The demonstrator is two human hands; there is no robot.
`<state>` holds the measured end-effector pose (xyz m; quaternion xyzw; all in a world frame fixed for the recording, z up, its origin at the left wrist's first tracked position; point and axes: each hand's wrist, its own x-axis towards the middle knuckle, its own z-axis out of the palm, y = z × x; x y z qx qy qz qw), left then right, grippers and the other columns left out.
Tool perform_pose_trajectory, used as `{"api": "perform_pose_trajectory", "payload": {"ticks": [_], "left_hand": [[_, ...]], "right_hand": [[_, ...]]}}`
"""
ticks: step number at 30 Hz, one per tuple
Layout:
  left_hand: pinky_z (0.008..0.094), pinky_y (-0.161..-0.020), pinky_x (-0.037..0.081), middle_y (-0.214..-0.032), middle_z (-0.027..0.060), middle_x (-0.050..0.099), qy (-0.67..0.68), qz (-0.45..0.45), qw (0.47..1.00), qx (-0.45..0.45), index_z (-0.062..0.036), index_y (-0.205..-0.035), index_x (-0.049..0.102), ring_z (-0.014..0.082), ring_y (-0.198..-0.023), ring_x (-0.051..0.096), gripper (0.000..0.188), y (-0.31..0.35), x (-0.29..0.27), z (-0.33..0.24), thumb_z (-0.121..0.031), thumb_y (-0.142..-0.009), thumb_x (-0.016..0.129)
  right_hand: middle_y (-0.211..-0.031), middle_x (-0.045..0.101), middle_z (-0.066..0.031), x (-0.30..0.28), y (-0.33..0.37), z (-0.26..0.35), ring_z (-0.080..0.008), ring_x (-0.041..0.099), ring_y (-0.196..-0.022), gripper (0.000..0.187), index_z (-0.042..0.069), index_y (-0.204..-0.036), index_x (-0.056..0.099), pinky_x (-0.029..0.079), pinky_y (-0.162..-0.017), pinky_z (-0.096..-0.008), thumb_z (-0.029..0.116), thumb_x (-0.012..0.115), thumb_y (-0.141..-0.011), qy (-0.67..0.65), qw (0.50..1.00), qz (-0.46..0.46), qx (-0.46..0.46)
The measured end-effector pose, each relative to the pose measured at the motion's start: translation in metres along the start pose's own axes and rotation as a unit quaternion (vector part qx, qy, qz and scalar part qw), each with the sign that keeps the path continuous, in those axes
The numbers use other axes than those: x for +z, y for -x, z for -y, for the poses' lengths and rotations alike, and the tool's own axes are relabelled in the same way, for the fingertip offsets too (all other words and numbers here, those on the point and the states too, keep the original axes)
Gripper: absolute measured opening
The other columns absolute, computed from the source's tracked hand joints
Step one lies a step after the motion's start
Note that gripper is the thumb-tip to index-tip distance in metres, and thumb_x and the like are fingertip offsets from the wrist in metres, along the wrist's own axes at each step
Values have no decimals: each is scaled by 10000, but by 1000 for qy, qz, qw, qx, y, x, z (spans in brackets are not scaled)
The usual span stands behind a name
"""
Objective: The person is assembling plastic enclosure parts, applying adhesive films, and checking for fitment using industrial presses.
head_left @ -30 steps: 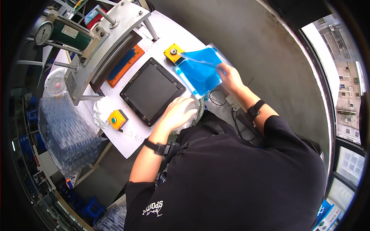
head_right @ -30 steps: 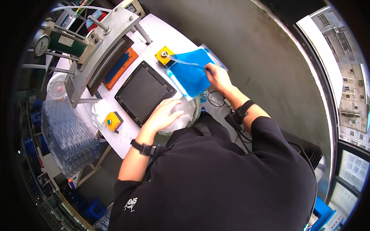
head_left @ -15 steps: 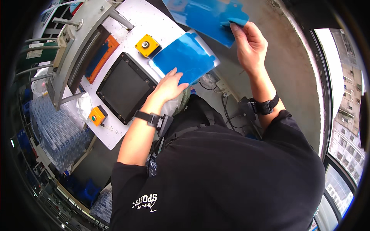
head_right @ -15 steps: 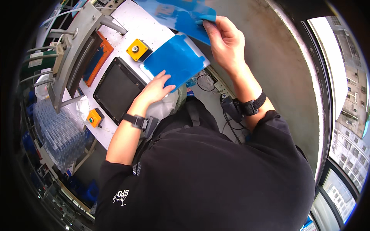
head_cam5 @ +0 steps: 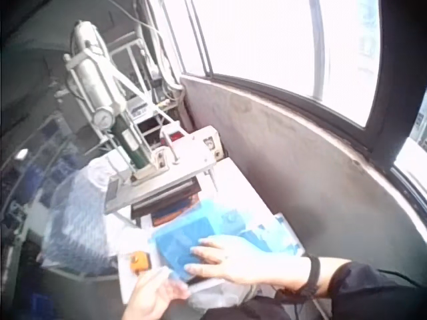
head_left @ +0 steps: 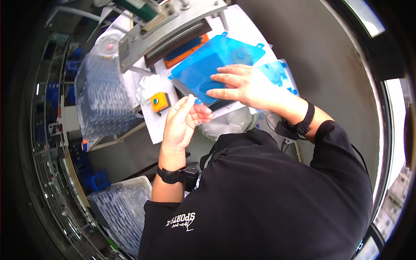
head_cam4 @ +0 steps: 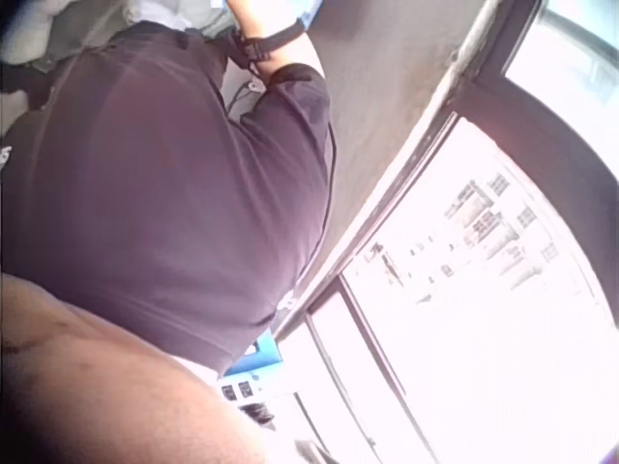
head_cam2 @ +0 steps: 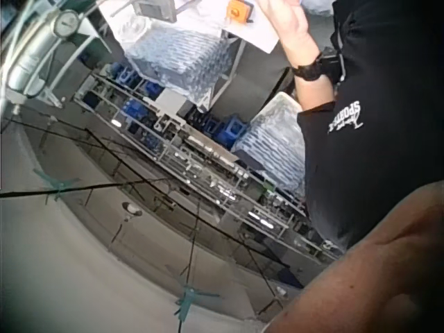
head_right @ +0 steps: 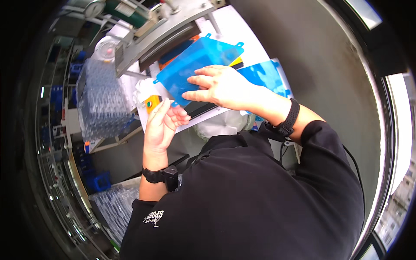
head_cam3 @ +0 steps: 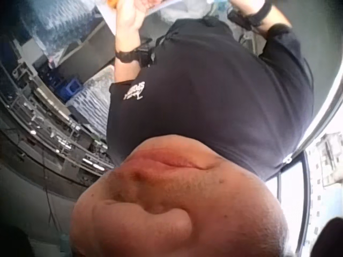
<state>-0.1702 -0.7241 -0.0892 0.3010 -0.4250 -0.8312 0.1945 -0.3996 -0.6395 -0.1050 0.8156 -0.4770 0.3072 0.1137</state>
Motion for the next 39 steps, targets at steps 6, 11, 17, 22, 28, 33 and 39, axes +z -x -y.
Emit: {"api": "perform_pose_trajectory", "payload": {"ticks": [6,11,17,22,28,33,39], "left_hand": [[317,-710,560,-853,153,678,44,-32,997,63,-17,-1012,550,237,-780,689,145,35,-22,-4,-147,-947,541],[313,-718,556,-873,160,680,10,-66,997,34,-8,-995,547,232,-785,689,198,49,-45,-3,-199,-945,553],[312,-724,559,-894,173,677,29,-46,998,-43,7,-988,547,232,-793,687,197,62,-62,-17,-185,-942,552],[304,-734,562,-896,172,672,0,-49,997,67,20,-954,555,214,-801,684,122,71,-74,-5,-97,-944,526],[282,-747,540,-876,102,663,-236,-52,964,110,24,-937,574,151,-804,653,50,67,-77,8,-17,-913,558],[269,-699,541,-812,100,674,-281,-74,950,115,21,-824,565,128,-765,660,102,73,-98,20,-46,-896,593],[280,-681,547,-791,106,658,-224,-110,963,101,33,-847,545,148,-736,660,118,73,-112,24,-59,-908,587]], "right_hand": [[-1080,647,-120,32,-32,28,-301,633,-974,384,158,-1077,684,520,-832,-392,113,618,-701,-75,997,-25,10],[-1097,644,-111,49,-51,46,-266,622,-1001,343,178,-1095,682,492,-869,-373,141,582,-769,-72,997,-2,-7],[-1118,629,-132,56,-61,57,-295,612,-1034,456,170,-1126,664,496,-866,-392,88,622,-679,-65,996,45,-31],[-1156,611,-135,55,-71,72,-315,583,-1071,453,85,-1167,626,465,-913,-404,250,682,-749,-186,978,95,31],[-938,667,-164,57,-102,95,-282,655,-852,327,-18,-1021,658,507,-752,-353,254,670,-839,-419,865,184,204],[-806,670,-102,81,-105,86,-149,637,-732,163,-22,-909,680,510,-682,-298,128,622,-883,-485,806,227,252],[-719,659,-112,106,-112,94,-172,641,-675,178,-18,-851,683,512,-659,-311,153,633,-853,-501,797,210,263]]}}
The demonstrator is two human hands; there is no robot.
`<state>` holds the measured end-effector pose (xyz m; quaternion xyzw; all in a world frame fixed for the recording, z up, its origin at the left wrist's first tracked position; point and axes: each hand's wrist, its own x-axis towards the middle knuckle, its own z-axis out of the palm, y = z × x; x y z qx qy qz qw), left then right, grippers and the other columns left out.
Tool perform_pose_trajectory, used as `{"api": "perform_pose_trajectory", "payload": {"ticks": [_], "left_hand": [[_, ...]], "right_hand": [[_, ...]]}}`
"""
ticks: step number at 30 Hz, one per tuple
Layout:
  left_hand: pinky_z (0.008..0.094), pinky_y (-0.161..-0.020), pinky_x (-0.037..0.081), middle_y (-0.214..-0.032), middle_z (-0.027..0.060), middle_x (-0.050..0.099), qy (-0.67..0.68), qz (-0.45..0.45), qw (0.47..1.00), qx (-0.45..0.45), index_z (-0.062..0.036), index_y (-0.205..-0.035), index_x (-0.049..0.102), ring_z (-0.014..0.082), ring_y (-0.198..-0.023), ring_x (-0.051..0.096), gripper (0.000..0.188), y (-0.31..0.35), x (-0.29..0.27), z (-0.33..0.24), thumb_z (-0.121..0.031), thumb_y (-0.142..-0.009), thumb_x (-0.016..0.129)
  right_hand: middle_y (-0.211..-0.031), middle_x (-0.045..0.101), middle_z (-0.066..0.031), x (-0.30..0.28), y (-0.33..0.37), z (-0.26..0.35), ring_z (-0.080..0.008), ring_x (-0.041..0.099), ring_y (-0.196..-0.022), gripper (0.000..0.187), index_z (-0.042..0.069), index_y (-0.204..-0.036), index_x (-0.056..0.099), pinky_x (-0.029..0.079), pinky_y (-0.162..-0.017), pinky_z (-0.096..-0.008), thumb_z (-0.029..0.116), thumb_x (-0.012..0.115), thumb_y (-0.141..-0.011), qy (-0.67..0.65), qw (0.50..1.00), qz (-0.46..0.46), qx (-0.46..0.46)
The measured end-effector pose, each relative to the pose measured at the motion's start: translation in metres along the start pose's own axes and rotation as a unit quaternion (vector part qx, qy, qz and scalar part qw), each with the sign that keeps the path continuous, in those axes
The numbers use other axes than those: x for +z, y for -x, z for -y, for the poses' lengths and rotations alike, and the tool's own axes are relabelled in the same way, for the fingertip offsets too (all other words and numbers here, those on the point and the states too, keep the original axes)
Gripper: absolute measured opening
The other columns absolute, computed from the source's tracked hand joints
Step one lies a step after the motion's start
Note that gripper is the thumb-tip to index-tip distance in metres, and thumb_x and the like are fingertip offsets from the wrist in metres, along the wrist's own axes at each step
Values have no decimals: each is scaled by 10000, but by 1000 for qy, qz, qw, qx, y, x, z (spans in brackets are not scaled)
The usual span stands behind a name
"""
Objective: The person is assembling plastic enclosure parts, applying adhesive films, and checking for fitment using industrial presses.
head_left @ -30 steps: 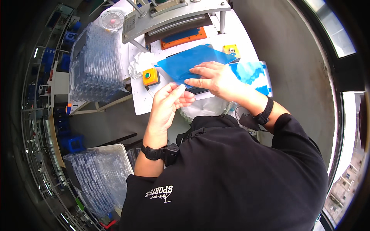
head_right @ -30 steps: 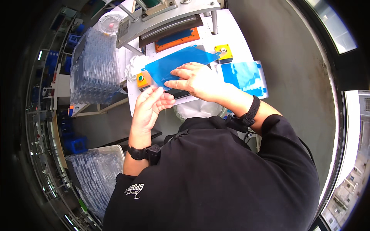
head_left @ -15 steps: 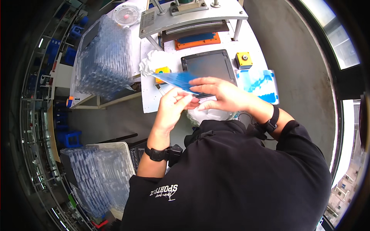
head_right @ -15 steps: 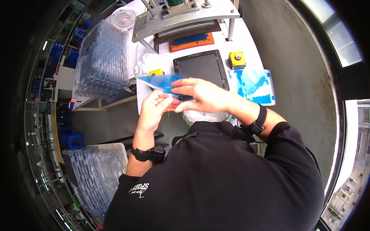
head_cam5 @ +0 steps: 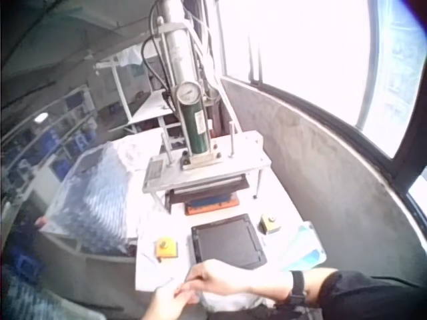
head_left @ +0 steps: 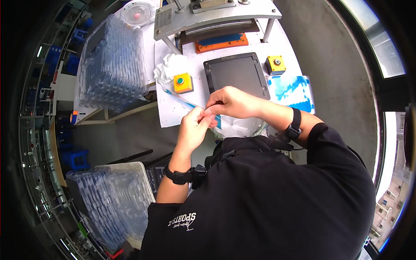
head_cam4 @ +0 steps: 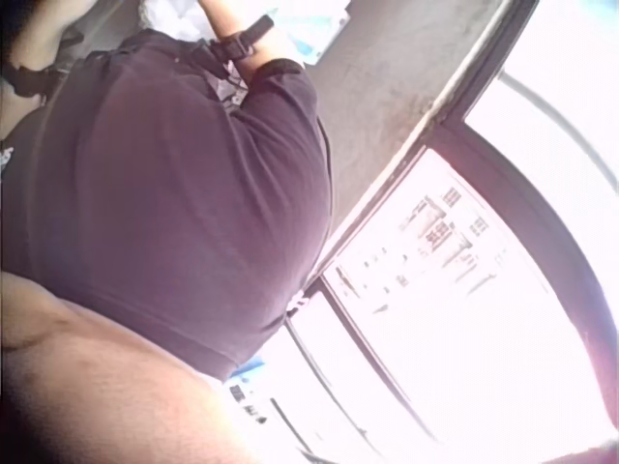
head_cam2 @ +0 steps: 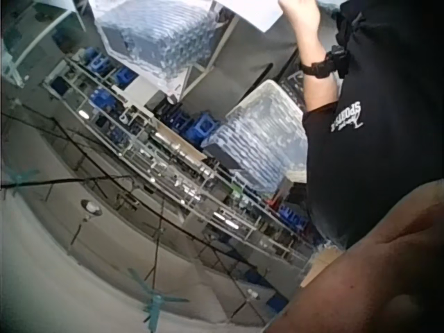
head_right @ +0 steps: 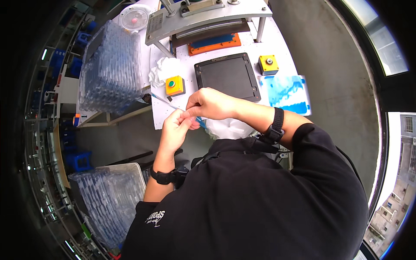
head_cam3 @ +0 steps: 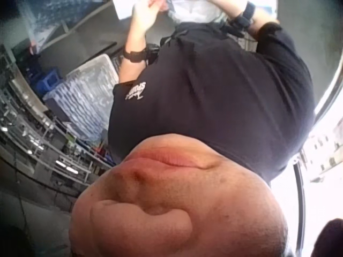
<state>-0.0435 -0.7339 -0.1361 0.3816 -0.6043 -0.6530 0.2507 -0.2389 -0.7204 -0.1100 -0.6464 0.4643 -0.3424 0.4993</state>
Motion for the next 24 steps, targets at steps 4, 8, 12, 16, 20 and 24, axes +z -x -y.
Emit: {"api": "perform_pose_trajectory", "payload": {"ticks": [4,8,12,16,20,24], "left_hand": [[282,-661,546,-766,100,647,47,-1,999,26,10,-883,535,167,-687,654,126,-4,-5,4,-102,-930,570],[326,-596,561,-649,76,604,150,-147,977,-47,-22,-885,543,210,-593,651,206,0,-60,25,-207,-967,507],[358,-533,580,-620,47,515,156,-339,924,-84,-30,-889,518,238,-590,643,252,23,-165,71,-272,-939,568],[395,-706,567,-883,122,546,88,-522,846,-67,46,-896,489,273,-837,635,165,43,-216,105,-113,-908,532],[298,-847,473,-1182,154,559,-190,-557,808,19,25,-677,446,206,-954,577,220,57,-193,109,-25,-889,480],[306,-875,464,-1200,157,577,-339,-360,862,114,35,-680,490,220,-1050,585,143,37,-118,61,37,-817,532]], "right_hand": [[-721,657,-49,-4,-17,-9,-129,614,-626,164,6,-865,696,510,-608,-273,153,626,-878,-14,1000,-11,25],[-710,620,1,-59,-52,-44,-70,545,-575,129,38,-913,694,454,-519,-223,148,631,-884,-117,974,-71,182],[-675,599,9,-85,-91,-105,-70,520,-539,86,71,-862,697,406,-451,-228,138,644,-858,-212,940,-132,231],[-654,569,-1,-87,-105,-141,-83,503,-535,79,72,-846,681,395,-446,-227,145,651,-853,-194,906,-240,290],[-663,572,-10,-104,-74,-184,-91,496,-525,79,67,-856,681,396,-429,-246,141,658,-845,-151,901,-259,313],[-686,585,-11,-106,-14,-206,-82,519,-575,201,35,-927,694,406,-484,-225,215,641,-855,-167,882,-342,279]]}}
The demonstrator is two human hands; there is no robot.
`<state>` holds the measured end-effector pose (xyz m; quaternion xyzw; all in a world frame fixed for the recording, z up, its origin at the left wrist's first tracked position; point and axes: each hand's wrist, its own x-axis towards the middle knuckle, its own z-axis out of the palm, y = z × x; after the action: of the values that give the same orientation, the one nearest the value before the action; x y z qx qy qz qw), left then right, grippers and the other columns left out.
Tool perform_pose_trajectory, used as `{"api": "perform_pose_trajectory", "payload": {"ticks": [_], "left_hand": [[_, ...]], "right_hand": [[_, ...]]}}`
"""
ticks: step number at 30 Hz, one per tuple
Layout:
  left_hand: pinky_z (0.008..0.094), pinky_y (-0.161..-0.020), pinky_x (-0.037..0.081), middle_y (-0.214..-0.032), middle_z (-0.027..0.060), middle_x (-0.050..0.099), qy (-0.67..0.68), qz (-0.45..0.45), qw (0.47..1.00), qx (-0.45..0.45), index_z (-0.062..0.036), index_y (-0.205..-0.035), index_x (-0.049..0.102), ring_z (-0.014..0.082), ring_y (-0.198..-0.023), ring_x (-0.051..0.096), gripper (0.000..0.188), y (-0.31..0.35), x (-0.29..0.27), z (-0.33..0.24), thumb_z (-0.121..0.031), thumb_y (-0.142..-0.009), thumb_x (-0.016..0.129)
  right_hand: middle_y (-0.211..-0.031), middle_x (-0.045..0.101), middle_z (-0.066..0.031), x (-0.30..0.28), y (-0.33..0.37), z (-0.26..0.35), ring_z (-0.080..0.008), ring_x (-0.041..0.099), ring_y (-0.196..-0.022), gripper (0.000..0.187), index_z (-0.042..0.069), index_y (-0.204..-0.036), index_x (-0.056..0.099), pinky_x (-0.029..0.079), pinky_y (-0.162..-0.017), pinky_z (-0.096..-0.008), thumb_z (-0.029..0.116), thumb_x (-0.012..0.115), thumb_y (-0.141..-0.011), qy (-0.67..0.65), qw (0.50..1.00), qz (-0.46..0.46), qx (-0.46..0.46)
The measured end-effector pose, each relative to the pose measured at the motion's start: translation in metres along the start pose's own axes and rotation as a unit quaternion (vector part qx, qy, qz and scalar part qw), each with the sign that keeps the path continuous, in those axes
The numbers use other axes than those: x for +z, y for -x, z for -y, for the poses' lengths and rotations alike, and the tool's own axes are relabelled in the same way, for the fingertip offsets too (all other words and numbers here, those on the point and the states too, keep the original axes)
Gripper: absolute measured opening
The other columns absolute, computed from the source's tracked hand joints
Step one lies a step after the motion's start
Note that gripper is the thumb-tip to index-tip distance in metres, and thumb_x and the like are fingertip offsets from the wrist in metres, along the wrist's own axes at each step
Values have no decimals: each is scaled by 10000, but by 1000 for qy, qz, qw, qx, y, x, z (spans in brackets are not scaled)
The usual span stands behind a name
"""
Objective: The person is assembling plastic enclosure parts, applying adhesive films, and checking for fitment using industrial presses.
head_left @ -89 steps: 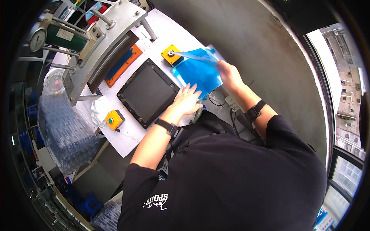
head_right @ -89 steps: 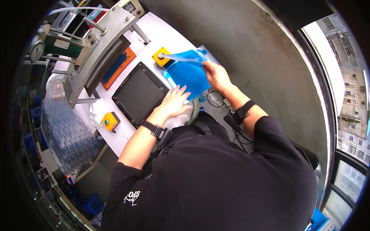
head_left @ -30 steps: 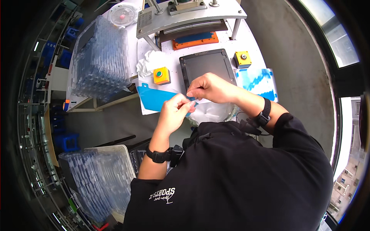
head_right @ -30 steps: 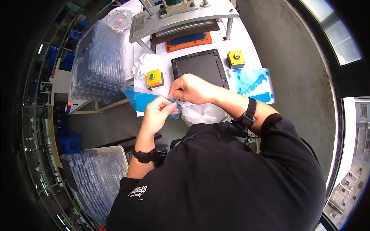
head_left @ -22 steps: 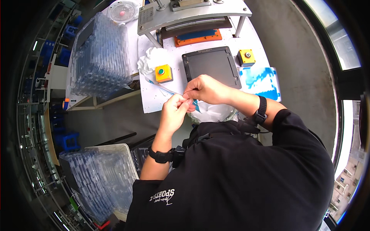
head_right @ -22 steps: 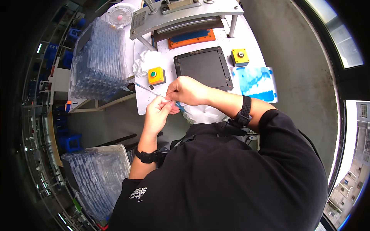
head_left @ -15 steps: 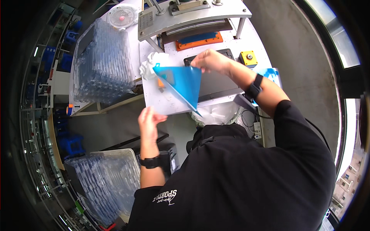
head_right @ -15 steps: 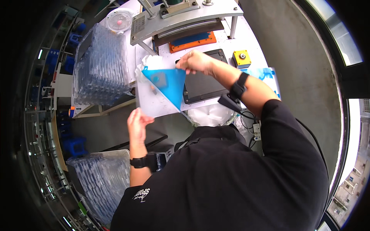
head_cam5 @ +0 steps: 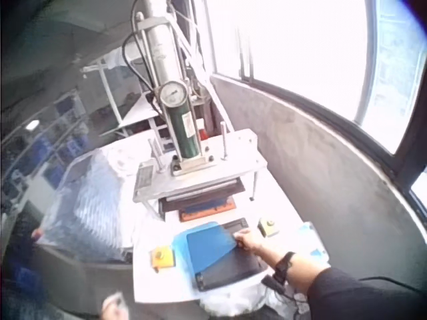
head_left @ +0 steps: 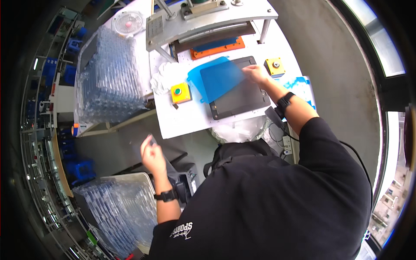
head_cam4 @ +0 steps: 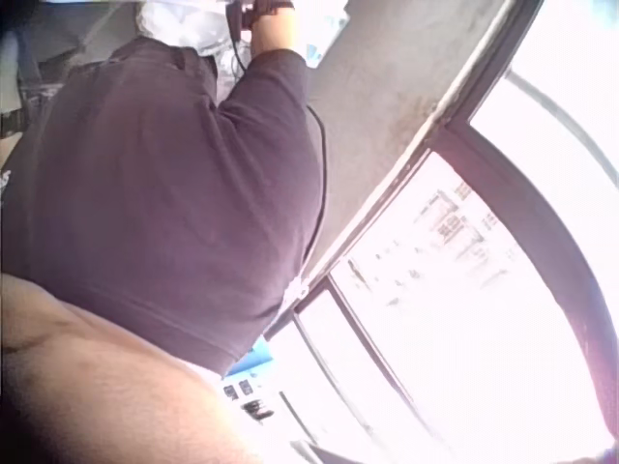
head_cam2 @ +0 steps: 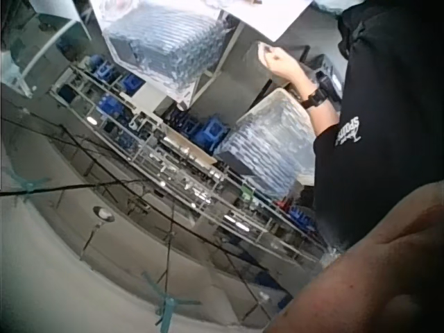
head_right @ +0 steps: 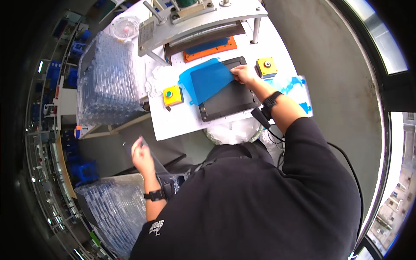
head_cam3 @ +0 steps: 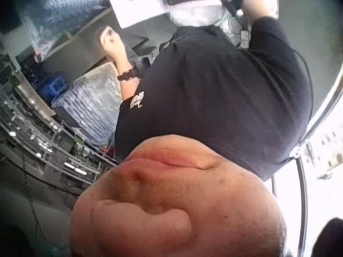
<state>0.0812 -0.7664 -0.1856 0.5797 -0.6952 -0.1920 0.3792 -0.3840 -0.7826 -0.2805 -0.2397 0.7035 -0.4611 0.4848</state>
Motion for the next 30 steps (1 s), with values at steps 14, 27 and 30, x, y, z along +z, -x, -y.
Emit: {"api": "perform_pose_trajectory", "payload": {"ticks": [14,27,30], "left_hand": [[469,-768,505,-1148,139,576,-216,379,893,113,-28,-1111,530,375,-901,625,338,14,118,-27,30,-783,472],[463,-773,524,-1424,94,411,-192,407,867,211,-50,-1256,490,363,-808,660,476,16,157,-61,-25,-780,499],[462,-786,518,-1388,103,445,-160,390,885,199,-42,-1206,520,379,-844,651,421,18,156,-60,-38,-786,503]], "right_hand": [[-711,648,-31,-21,80,-92,-89,568,-587,236,10,-981,699,466,-546,-248,216,637,-884,-28,987,-138,-83],[-793,617,-111,-30,87,-68,-235,625,-759,394,28,-1060,598,496,-735,-333,283,715,-783,175,972,-129,-87],[-807,635,-146,-33,82,-75,-244,621,-758,417,-9,-933,578,496,-722,-344,303,763,-728,186,968,-159,-56]]}}
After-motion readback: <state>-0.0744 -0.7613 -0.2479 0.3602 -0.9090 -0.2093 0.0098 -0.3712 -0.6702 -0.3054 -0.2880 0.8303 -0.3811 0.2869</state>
